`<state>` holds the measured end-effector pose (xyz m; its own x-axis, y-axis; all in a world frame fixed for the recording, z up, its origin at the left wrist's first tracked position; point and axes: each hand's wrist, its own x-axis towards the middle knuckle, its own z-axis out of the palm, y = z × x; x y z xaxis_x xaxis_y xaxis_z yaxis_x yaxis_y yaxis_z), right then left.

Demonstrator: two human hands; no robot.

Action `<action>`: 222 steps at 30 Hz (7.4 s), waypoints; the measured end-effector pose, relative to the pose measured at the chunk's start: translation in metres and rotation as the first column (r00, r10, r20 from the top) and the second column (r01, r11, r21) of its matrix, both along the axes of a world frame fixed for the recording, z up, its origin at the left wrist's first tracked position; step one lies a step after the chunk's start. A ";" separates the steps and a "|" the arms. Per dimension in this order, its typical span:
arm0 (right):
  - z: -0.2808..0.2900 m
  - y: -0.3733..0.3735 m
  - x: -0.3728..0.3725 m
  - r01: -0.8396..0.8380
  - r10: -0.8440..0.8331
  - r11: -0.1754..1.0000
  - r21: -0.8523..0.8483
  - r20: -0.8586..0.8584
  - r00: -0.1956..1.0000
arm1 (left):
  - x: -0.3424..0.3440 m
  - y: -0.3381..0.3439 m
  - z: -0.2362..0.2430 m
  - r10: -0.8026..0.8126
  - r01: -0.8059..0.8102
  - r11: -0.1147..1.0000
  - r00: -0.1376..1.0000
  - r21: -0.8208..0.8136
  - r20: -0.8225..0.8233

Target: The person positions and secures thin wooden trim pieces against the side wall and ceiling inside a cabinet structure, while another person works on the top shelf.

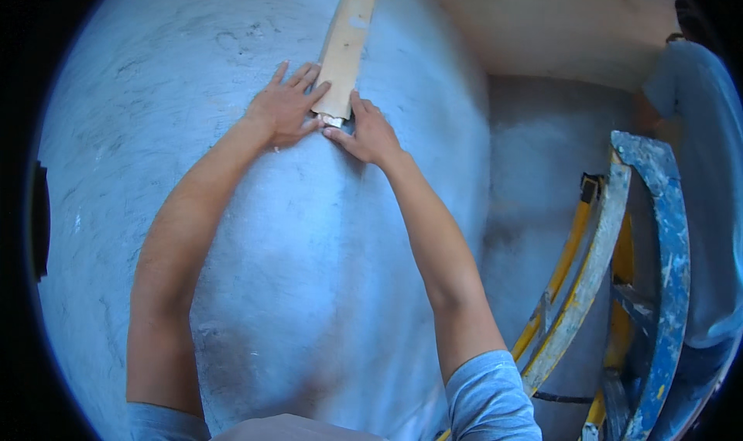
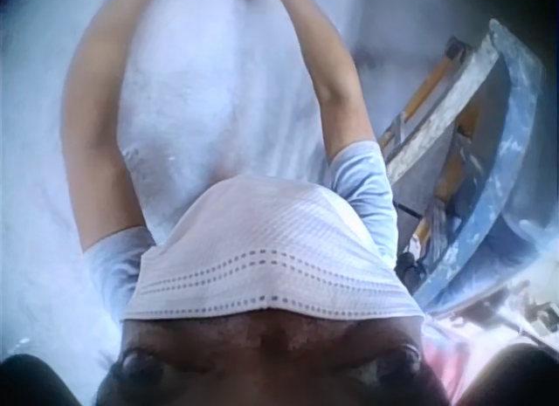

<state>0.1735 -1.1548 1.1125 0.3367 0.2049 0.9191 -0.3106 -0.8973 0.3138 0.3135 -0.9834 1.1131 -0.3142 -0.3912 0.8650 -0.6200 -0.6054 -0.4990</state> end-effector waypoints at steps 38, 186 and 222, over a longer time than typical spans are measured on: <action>-0.103 0.081 -0.356 0.950 -0.897 -0.031 -0.310 -0.410 -0.163 | 0.006 -0.042 0.000 0.005 -0.017 0.980 0.998 -0.200 -0.060; -0.112 0.088 -0.372 0.935 -0.955 0.279 -0.220 -0.163 0.247 | -0.052 -0.075 -0.025 0.074 -0.134 0.969 0.959 -0.209 -0.272; -0.112 0.086 -0.367 0.937 -0.961 0.266 -0.226 -0.133 0.241 | -0.042 -0.079 -0.025 0.042 -0.103 0.968 0.965 -0.228 -0.257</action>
<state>-0.1938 -1.0684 1.0004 0.5051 -0.3336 0.7960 -0.8365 0.0381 0.5467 0.2720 -1.0624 1.0882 -0.0557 -0.1782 0.9824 -0.6558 -0.7354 -0.1706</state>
